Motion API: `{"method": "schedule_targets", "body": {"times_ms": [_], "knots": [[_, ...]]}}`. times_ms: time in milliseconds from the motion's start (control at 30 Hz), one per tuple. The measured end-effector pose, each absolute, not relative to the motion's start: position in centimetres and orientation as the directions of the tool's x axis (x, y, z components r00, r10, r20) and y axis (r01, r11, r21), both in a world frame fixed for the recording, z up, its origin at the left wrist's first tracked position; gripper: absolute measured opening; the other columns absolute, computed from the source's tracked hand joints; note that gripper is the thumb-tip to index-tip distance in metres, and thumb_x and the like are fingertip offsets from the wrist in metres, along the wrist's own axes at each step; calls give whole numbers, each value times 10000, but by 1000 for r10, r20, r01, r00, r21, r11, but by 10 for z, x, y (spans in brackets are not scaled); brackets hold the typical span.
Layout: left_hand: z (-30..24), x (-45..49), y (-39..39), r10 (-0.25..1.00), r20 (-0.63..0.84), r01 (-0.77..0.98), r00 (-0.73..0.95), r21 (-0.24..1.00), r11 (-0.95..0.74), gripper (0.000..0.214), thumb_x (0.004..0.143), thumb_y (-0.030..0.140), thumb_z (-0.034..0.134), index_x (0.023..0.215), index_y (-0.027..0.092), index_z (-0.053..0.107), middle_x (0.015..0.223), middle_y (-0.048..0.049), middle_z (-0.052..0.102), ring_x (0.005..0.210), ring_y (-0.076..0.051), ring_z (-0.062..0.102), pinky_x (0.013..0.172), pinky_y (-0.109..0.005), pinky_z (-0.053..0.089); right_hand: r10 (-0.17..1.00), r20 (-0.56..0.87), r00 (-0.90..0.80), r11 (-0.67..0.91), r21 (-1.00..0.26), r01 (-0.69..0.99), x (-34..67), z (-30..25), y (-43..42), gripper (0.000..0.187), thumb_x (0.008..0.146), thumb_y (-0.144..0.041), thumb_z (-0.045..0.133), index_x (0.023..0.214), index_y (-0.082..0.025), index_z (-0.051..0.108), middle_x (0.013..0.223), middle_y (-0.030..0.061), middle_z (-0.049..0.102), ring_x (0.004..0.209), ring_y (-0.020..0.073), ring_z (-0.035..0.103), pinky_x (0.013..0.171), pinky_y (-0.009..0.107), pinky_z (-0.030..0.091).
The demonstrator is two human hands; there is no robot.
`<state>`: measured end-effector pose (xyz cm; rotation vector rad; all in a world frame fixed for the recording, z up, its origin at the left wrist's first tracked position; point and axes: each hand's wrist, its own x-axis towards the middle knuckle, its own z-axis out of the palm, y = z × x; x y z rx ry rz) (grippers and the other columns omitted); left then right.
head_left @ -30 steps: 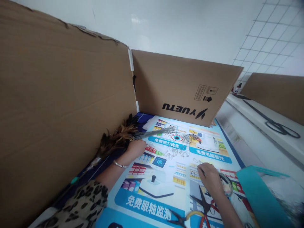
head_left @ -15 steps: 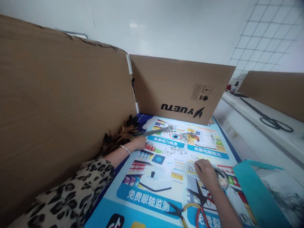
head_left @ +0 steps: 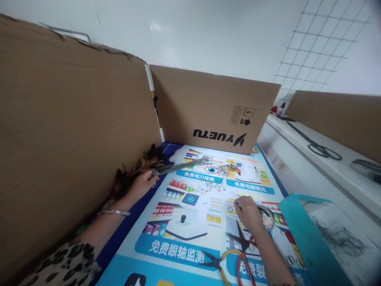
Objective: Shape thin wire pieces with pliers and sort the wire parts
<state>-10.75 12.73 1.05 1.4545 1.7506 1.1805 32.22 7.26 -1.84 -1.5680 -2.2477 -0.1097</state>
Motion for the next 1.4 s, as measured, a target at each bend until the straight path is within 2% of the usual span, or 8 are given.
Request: {"method": "schedule_targets", "body": {"times_ms": [133, 367, 533, 600, 1000, 1200, 1300, 1400], "knots": [[-4, -104, 115, 953, 108, 298, -283, 955, -19, 363, 667, 417, 566, 901, 140, 574, 780, -16, 633, 644, -136, 550, 556, -213, 435, 893, 353, -281, 354, -165, 920, 320, -17, 72, 189, 837, -223, 409, 781, -201, 588, 792, 53, 557, 814, 200, 472, 764, 324, 326], [-20, -85, 107, 981, 89, 281, -175, 959, -37, 307, 675, 412, 585, 812, 139, 614, 743, -22, 636, 737, -185, 578, 664, -261, 448, 899, 334, -283, 352, -168, 921, 320, -16, 75, 194, 842, -238, 399, 780, -213, 581, 785, 51, 562, 805, 207, 476, 752, 328, 332], [-24, -83, 108, 978, 102, 243, -183, 968, -56, 450, 695, 360, 573, 1076, 124, 535, 714, -6, 604, 666, -162, 579, 633, -267, 449, 887, 337, -315, 383, -155, 911, 323, -20, 79, 192, 837, -246, 396, 777, -213, 576, 783, 52, 561, 785, 208, 480, 747, 337, 335], [-26, -83, 107, 974, 102, 249, -203, 967, -49, 475, 696, 356, 569, 1105, 120, 521, 692, 0, 595, 656, -160, 580, 639, -273, 450, 888, 329, -321, 384, -149, 911, 324, -20, 80, 188, 834, -246, 398, 779, -214, 574, 784, 50, 562, 783, 206, 481, 750, 337, 334], [-31, -91, 108, 970, 98, 373, -223, 928, -9, 316, 704, 326, 535, 970, 162, 583, 834, -16, 668, 829, -201, 597, 758, -294, 435, 878, 322, -353, 412, -136, 901, 326, -23, 82, 193, 836, -262, 385, 785, -201, 561, 793, 56, 569, 764, 202, 489, 720, 330, 344], [-34, -95, 104, 978, 161, 426, -134, 900, -90, 192, 757, 301, 464, 820, 174, 594, 789, -5, 660, 795, -186, 594, 756, -287, 429, 887, 313, -340, 395, -130, 909, 324, -19, 81, 183, 835, -271, 396, 790, -205, 561, 799, 55, 569, 779, 209, 492, 728, 335, 349], [-29, -97, 102, 976, 202, 438, -78, 887, -149, 200, 787, 282, 421, 797, 174, 589, 819, -14, 653, 819, -177, 582, 800, -298, 417, 894, 300, -333, 385, -129, 914, 322, -16, 79, 181, 834, -268, 395, 793, -209, 561, 803, 52, 569, 787, 209, 495, 740, 339, 350], [-22, -99, 100, 972, 207, 427, -111, 893, -142, 235, 816, 291, 383, 813, 169, 583, 868, -27, 643, 865, -178, 567, 835, -310, 406, 896, 294, -334, 384, -135, 913, 321, -15, 79, 180, 836, -268, 396, 799, -205, 560, 812, 56, 570, 791, 209, 493, 750, 345, 349]]}}
